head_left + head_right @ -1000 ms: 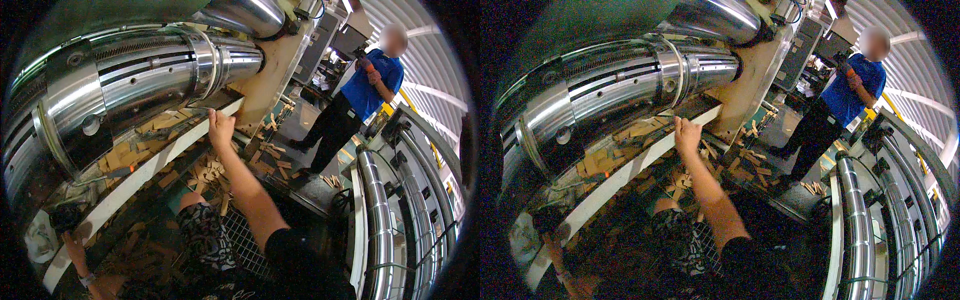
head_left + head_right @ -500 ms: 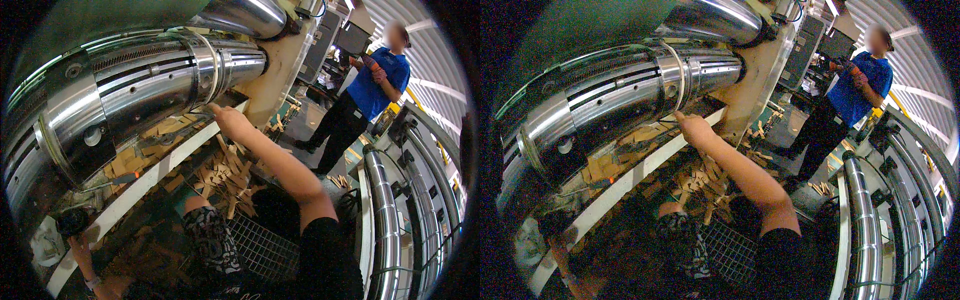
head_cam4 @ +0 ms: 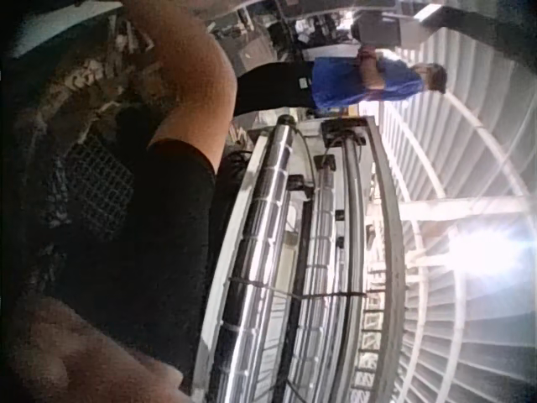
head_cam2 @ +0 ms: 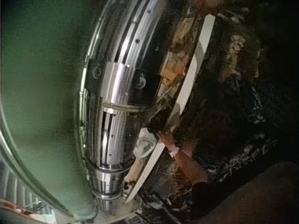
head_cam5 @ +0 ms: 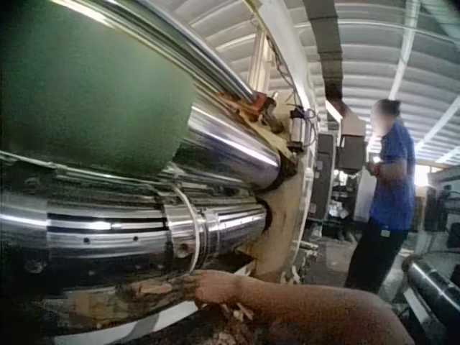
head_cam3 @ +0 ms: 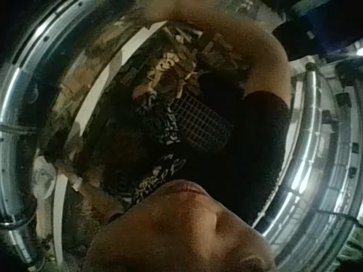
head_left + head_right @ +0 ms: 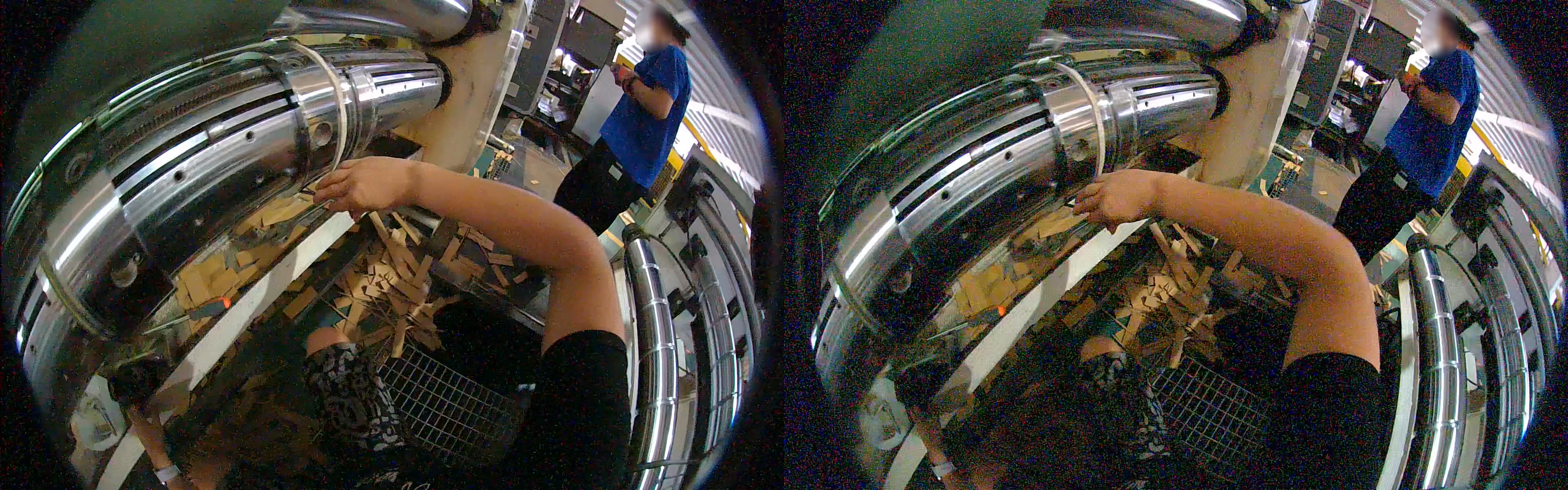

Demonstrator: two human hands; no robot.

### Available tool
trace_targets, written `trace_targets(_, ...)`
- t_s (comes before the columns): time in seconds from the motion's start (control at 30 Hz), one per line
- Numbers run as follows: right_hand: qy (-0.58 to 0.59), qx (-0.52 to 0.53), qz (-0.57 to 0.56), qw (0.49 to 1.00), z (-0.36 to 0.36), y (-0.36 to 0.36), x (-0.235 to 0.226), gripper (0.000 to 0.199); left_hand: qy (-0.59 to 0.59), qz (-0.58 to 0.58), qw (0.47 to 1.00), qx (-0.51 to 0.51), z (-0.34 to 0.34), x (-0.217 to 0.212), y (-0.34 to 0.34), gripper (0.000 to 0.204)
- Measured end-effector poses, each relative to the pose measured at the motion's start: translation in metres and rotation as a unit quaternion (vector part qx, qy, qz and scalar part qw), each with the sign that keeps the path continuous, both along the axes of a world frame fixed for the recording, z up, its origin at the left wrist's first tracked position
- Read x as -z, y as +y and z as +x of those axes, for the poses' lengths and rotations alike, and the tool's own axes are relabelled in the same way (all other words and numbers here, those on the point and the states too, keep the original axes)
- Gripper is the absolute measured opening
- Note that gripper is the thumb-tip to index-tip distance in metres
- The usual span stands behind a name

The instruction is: The person measures a metal rail with a tape measure and uses a wrench to tighten components on the side of a large rotating industrial drum.

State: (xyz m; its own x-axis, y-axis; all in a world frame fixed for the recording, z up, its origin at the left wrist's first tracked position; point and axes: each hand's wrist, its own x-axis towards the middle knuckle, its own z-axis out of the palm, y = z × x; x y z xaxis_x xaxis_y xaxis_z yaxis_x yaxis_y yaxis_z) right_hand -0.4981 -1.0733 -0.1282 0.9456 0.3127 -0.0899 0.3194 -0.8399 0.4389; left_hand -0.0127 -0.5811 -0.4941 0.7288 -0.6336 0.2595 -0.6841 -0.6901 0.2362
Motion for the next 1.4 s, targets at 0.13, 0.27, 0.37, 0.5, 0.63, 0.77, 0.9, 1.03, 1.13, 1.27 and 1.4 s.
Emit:
trace_targets(0.13, 0.14, 0.045, 0.068, 0.987, 0.019, -0.009, -0.002, 0.031, 0.021, -0.023, 0.999, -0.027, -0.014, -0.02, -0.012, 0.063)
trace_targets(0.27, 0.06, -0.017, 0.146, 0.987, 0.013, -0.019, 0.008, 0.03, 0.02, -0.037, 0.998, -0.056, -0.029, -0.038, -0.012, 0.064)
trace_targets(0.37, -0.066, -0.062, 0.18, 0.98, -0.005, -0.017, 0.016, 0.031, 0.018, -0.044, 0.997, -0.068, -0.044, -0.047, -0.02, 0.064)
trace_targets(0.5, -0.127, -0.054, 0.228, 0.964, 0.001, -0.016, 0.027, 0.032, 0.079, -0.117, 0.989, -0.045, -0.052, -0.058, -0.017, 0.065)
trace_targets(0.63, -0.208, -0.051, 0.251, 0.944, 0.009, -0.01, 0.039, 0.034, 0.023, -0.09, 0.99, -0.106, -0.07, -0.078, -0.026, 0.061)
trace_targets(0.77, -0.211, -0.007, 0.336, 0.918, 0.003, -0.001, 0.038, 0.031, -0.154, -0.096, 0.98, -0.083, -0.042, -0.031, 0.0, 0.059)
trace_targets(0.9, -0.244, 0.127, 0.503, 0.819, -0.019, 0.006, 0.076, 0.041, 0.058, -0.093, 0.985, -0.13, -0.086, -0.078, -0.039, 0.062)
trace_targets(1.03, -0.314, 0.143, 0.589, 0.731, -0.002, 0.012, 0.106, 0.045, -0.017, -0.089, 0.984, -0.154, -0.089, -0.076, -0.027, 0.058)
trace_targets(1.13, -0.379, 0.113, 0.585, 0.708, 0.026, -0.017, 0.132, 0.03, -0.067, -0.087, 0.991, -0.083, -0.073, -0.061, -0.016, 0.052)
trace_targets(1.27, -0.521, 0.09, 0.547, 0.649, 0.044, -0.013, 0.12, 0.013, -0.079, -0.098, 0.99, -0.069, -0.097, -0.08, -0.036, 0.048)
trace_targets(1.4, -0.596, 0.084, 0.567, 0.563, 0.026, 0.0, 0.107, 0.016, -0.121, -0.098, 0.985, -0.068, -0.084, -0.069, -0.025, 0.057)
